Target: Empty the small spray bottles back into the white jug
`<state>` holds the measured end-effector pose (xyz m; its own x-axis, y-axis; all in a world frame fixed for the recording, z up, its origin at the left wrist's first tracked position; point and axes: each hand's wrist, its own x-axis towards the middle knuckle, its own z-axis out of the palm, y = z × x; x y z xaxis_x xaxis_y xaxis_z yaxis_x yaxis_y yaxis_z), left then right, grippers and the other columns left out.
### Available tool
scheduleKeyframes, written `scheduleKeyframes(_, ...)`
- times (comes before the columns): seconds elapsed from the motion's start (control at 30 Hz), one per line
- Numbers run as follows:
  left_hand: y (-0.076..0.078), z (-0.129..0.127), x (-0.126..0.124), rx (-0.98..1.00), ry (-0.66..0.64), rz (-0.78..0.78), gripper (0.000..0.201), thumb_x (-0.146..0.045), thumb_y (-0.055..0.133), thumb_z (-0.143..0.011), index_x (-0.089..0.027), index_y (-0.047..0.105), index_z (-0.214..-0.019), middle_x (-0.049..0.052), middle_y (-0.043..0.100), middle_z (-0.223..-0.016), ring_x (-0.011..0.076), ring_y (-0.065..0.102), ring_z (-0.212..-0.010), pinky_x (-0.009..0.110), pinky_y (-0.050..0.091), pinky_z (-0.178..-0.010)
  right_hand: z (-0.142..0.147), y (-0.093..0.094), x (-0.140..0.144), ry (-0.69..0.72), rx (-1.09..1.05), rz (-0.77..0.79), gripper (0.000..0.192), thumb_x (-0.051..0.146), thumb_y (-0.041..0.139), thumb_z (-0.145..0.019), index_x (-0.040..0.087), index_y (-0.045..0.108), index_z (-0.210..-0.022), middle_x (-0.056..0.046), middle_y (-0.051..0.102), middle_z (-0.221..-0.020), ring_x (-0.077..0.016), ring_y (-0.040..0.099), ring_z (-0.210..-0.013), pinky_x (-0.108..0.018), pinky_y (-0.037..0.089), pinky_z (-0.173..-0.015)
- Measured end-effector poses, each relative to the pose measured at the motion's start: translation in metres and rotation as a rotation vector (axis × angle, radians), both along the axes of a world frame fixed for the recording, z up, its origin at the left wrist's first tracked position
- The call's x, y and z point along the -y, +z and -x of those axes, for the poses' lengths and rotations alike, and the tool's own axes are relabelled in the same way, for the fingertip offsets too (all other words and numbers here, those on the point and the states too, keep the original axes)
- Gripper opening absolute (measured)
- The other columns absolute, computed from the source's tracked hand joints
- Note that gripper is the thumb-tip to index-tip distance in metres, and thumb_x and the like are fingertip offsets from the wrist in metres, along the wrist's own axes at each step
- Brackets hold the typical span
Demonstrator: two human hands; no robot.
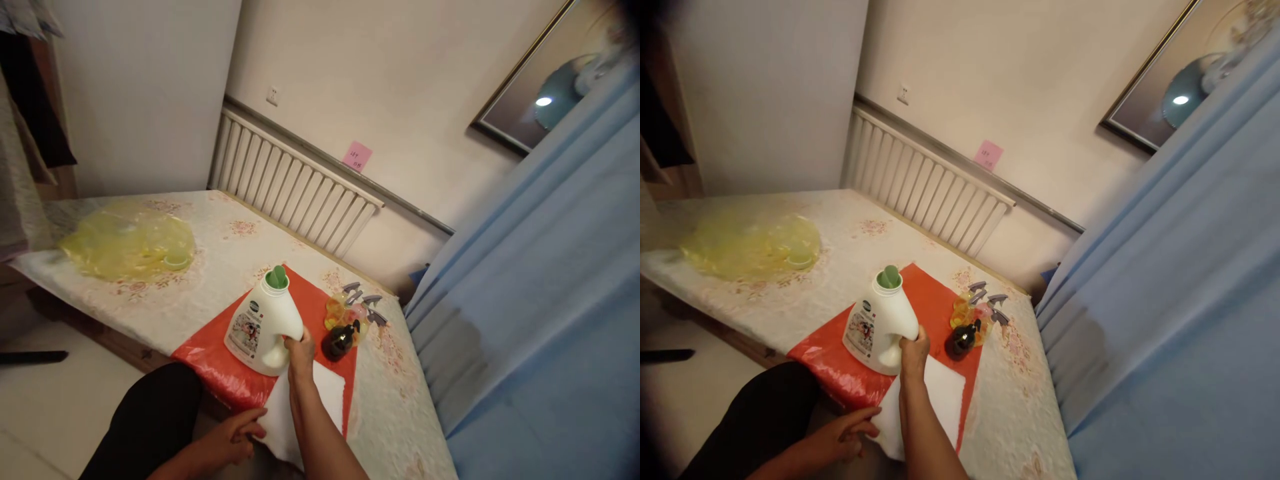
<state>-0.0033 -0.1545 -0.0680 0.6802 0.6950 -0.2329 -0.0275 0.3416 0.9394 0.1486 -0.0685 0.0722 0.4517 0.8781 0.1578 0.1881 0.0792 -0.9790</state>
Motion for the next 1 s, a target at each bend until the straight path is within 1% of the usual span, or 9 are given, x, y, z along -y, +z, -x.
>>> scheduleKeyframes(0.1, 0.011, 0.004, -0.001, -0.01, 0.023, -0.026, 0.064, -0.036, 0.069, -0.062, -0.024, 0.056, -0.124, 0.008, 0.067, -0.106, 0.0223, 0.065, -0.079, 0.031, 0.044, -0.064, -0.001, 0.004, 0.004, 0.039, 0.021, -0.013, 0.02, 0.017, 0.055, -0.057, 0.016, 0.066, -0.074, 0.003, 0.061, -0.063, -0.0145, 0.051, -0.062, -0.022, 0.04, -0.055)
scheduleKeyframes(0.17, 0.027, 0.009, -0.004, -0.01, 0.051, -0.076, 0.057, -0.038, 0.069, -0.063, -0.023, 0.058, -0.117, 0.005, 0.067, -0.097, 0.0213, 0.065, -0.076, 0.031, 0.045, -0.065, -0.005, 0.012, 0.008, 0.089, 0.028, -0.024, 0.025, 0.018, 0.062, -0.058, 0.016, 0.069, -0.082, 0.001, 0.067, -0.071, -0.0169, 0.058, -0.069, -0.023, 0.045, -0.061)
scheduleKeyframes(0.3, 0.074, 0.023, -0.019, -0.021, 0.197, -0.217, 0.04, -0.04, 0.065, -0.071, -0.018, 0.06, -0.105, 0.0, 0.063, -0.079, 0.0163, 0.059, -0.065, 0.03, 0.044, -0.063, -0.018, 0.04, 0.017, 0.247, -0.009, -0.059, 0.054, 0.026, 0.073, -0.061, 0.018, 0.065, -0.113, -0.006, 0.072, -0.106, -0.0231, 0.066, -0.096, -0.029, 0.052, -0.08)
scheduleKeyframes(0.37, 0.099, 0.029, -0.028, -0.047, 0.315, -0.241, 0.036, -0.044, 0.064, -0.072, -0.017, 0.059, -0.096, -0.004, 0.056, -0.068, 0.0147, 0.055, -0.059, 0.028, 0.042, -0.059, -0.022, 0.058, 0.019, 0.3, -0.016, -0.097, 0.057, 0.031, 0.073, -0.067, 0.018, 0.061, -0.122, -0.009, 0.069, -0.116, -0.0249, 0.066, -0.105, -0.034, 0.052, -0.088)
scheduleKeyframes(0.47, 0.129, 0.034, -0.039, -0.048, 0.449, -0.274, 0.036, -0.046, 0.065, -0.071, -0.017, 0.057, -0.091, -0.006, 0.053, -0.066, 0.0144, 0.055, -0.057, 0.028, 0.043, -0.059, -0.02, 0.079, 0.017, 0.276, 0.033, -0.145, 0.053, 0.03, 0.073, -0.068, 0.017, 0.063, -0.118, -0.011, 0.07, -0.113, -0.0258, 0.067, -0.103, -0.038, 0.053, -0.089)
scheduleKeyframes(0.57, 0.142, 0.035, -0.042, -0.047, 0.481, -0.314, 0.036, -0.046, 0.063, -0.072, -0.017, 0.058, -0.093, -0.005, 0.054, -0.068, 0.0149, 0.056, -0.058, 0.029, 0.044, -0.06, -0.012, 0.086, 0.014, 0.242, 0.054, -0.166, 0.044, 0.027, 0.071, -0.068, 0.016, 0.065, -0.11, -0.011, 0.073, -0.104, -0.0245, 0.069, -0.097, -0.037, 0.054, -0.088)
scheduleKeyframes(0.67, 0.133, 0.032, -0.037, -0.111, 0.46, -0.357, 0.035, -0.047, 0.061, -0.073, -0.018, 0.058, -0.093, -0.006, 0.052, -0.063, 0.0157, 0.055, -0.058, 0.028, 0.043, -0.059, -0.011, 0.079, 0.018, 0.19, 0.058, -0.182, 0.038, 0.025, 0.066, -0.07, 0.016, 0.065, -0.107, -0.01, 0.073, -0.1, -0.0233, 0.07, -0.094, -0.036, 0.054, -0.086)
scheduleKeyframes(0.77, 0.107, 0.027, -0.028, -0.168, 0.417, -0.303, 0.035, -0.05, 0.059, -0.072, -0.02, 0.058, -0.089, -0.007, 0.049, -0.06, 0.015, 0.052, -0.054, 0.027, 0.041, -0.054, -0.02, 0.059, 0.03, 0.126, 0.064, -0.161, 0.032, 0.023, 0.063, -0.07, 0.016, 0.066, -0.101, -0.01, 0.074, -0.095, -0.0231, 0.071, -0.088, -0.035, 0.056, -0.08)
scheduleKeyframes(1.0, 0.054, 0.005, -0.007, -0.269, 0.2, -0.324, 0.024, -0.042, 0.058, -0.07, -0.022, 0.061, -0.081, -0.005, 0.048, -0.061, 0.0161, 0.052, -0.057, 0.027, 0.044, -0.056, -0.077, -0.001, 0.065, -0.053, 0.115, -0.069, 0.022, 0.02, 0.061, -0.064, 0.017, 0.07, -0.084, -0.007, 0.075, -0.08, -0.024, 0.072, -0.076, -0.034, 0.057, -0.07)
